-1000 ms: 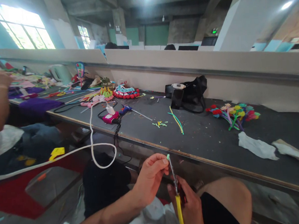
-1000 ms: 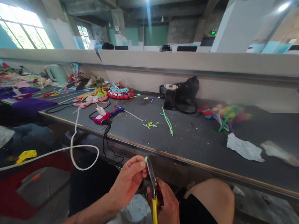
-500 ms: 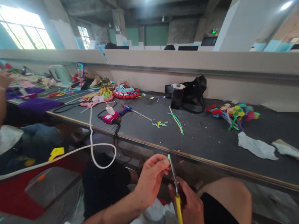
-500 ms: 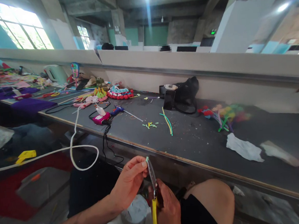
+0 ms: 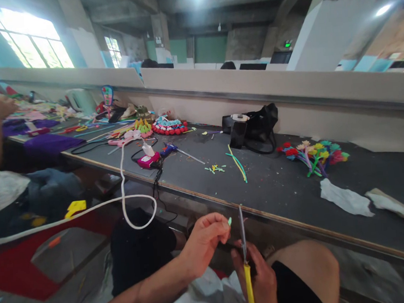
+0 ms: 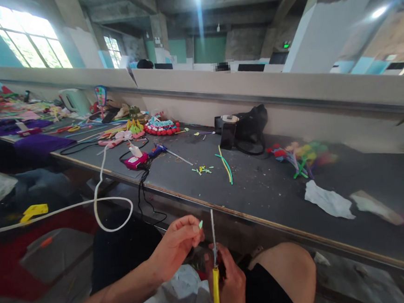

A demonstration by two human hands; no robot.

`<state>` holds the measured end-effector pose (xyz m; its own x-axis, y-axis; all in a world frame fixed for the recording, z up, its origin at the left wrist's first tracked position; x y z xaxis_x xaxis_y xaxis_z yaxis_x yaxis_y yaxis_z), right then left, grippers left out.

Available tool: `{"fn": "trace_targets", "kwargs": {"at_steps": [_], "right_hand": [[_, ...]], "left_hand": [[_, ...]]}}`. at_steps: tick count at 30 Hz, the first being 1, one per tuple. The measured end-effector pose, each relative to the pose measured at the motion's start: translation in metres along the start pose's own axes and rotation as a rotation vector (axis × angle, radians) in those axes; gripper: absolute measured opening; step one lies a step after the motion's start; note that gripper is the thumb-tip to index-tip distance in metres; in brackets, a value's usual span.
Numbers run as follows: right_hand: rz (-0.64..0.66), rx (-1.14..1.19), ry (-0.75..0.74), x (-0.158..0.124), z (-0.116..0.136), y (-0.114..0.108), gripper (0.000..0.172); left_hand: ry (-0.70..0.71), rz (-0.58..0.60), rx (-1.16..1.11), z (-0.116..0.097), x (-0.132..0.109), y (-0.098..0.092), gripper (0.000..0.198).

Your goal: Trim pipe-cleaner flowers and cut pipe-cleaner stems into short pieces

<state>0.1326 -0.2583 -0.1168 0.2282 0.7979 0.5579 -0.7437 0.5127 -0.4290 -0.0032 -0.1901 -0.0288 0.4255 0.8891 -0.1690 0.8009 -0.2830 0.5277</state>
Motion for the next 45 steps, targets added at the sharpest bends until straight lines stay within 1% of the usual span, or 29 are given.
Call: {"fn": "trace_targets", "kwargs": {"at_steps": [2, 5, 7, 10, 12, 14, 17, 20, 22, 23, 24, 25, 27, 29, 30, 31, 33, 37, 40, 42, 43, 45], "right_hand": [[-0.001, 0.020, 0.110, 0.003, 0.000, -0.004, 0.023], [-0.014, 0.065, 0.276, 0.005, 0.001, -0.007, 0.032], [-0.023, 0.101, 0.319, 0.004, 0.002, -0.007, 0.036], [-0.011, 0.130, 0.267, 0.002, 0.001, -0.003, 0.033], [-0.010, 0.104, 0.199, 0.001, 0.000, -0.001, 0.028], [-0.001, 0.071, 0.165, 0.002, -0.001, -0.001, 0.026], [0.049, 0.066, 0.199, 0.005, -0.001, -0.003, 0.029], [0.093, 0.097, 0.233, 0.007, 0.001, -0.005, 0.029], [0.076, 0.105, 0.226, 0.008, 0.001, -0.005, 0.027], [0.058, 0.092, 0.214, 0.007, 0.001, -0.004, 0.026], [0.034, 0.067, 0.203, 0.007, 0.000, -0.004, 0.025], [0.000, 0.034, 0.195, 0.007, 0.000, -0.003, 0.024], [-0.070, -0.017, 0.186, 0.008, -0.002, -0.001, 0.023], [-0.099, -0.028, 0.194, 0.009, -0.003, 0.000, 0.024], [-0.103, -0.028, 0.192, 0.010, -0.003, 0.000, 0.024], [-0.098, -0.030, 0.182, 0.011, -0.002, -0.001, 0.024], [-0.089, -0.047, 0.152, 0.014, 0.002, -0.002, 0.024], [-0.091, -0.068, 0.121, 0.020, 0.012, -0.006, 0.022], [-0.090, -0.067, 0.118, 0.022, 0.016, -0.007, 0.021], [-0.072, -0.051, 0.130, 0.022, 0.017, -0.006, 0.021], [-0.065, -0.039, 0.139, 0.021, 0.017, -0.006, 0.022], [-0.062, -0.019, 0.153, 0.019, 0.016, -0.006, 0.024]], "left_hand": [[-0.103, 0.053, 0.126, 0.006, 0.000, -0.008, 0.004], [-0.252, 0.079, 0.260, 0.016, -0.001, -0.019, 0.003], [-0.301, 0.080, 0.298, 0.021, -0.001, -0.024, 0.004], [-0.317, 0.076, 0.339, 0.026, 0.000, -0.028, 0.005], [-0.331, 0.067, 0.354, 0.027, 0.000, -0.029, 0.006], [-0.352, 0.060, 0.360, 0.028, 0.000, -0.030, 0.006], [-0.345, 0.068, 0.346, 0.029, -0.001, -0.029, 0.005], [-0.325, 0.075, 0.337, 0.031, -0.001, -0.029, 0.005], [-0.336, 0.089, 0.355, 0.034, -0.001, -0.029, 0.006], [-0.319, 0.092, 0.391, 0.034, -0.001, -0.030, 0.006], [-0.271, 0.085, 0.460, 0.034, -0.001, -0.030, 0.006], [-0.185, 0.071, 0.566, 0.034, -0.001, -0.030, 0.006], [0.085, 0.043, 0.850, 0.030, -0.003, -0.029, 0.004], [0.380, 0.055, 1.122, 0.026, -0.006, -0.027, 0.006], [0.493, 0.070, 1.222, 0.025, -0.007, -0.026, 0.007], [0.578, 0.085, 1.298, 0.024, -0.008, -0.024, 0.007], [0.678, 0.096, 1.392, 0.024, -0.010, -0.022, 0.007], [0.740, 0.073, 1.440, 0.023, -0.011, -0.018, 0.008], [0.707, 0.070, 1.411, 0.023, -0.010, -0.016, 0.009], [0.630, 0.058, 1.341, 0.021, -0.009, -0.016, 0.009], [0.563, 0.038, 1.271, 0.020, -0.008, -0.016, 0.009], [0.368, -0.018, 1.031, 0.016, -0.006, -0.017, 0.006]]}}
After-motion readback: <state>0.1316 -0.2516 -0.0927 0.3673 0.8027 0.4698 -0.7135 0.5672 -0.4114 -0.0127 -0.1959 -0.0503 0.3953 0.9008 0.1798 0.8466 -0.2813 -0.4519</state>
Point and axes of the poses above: each hand's wrist, its own x-axis towards the middle knuckle, its own y-axis out of the palm, z = x × y, the point moved 1 cm from there along x, towards the middle knuckle, and after that the axes turned 2 degrees about x, right-handed, at the moved point
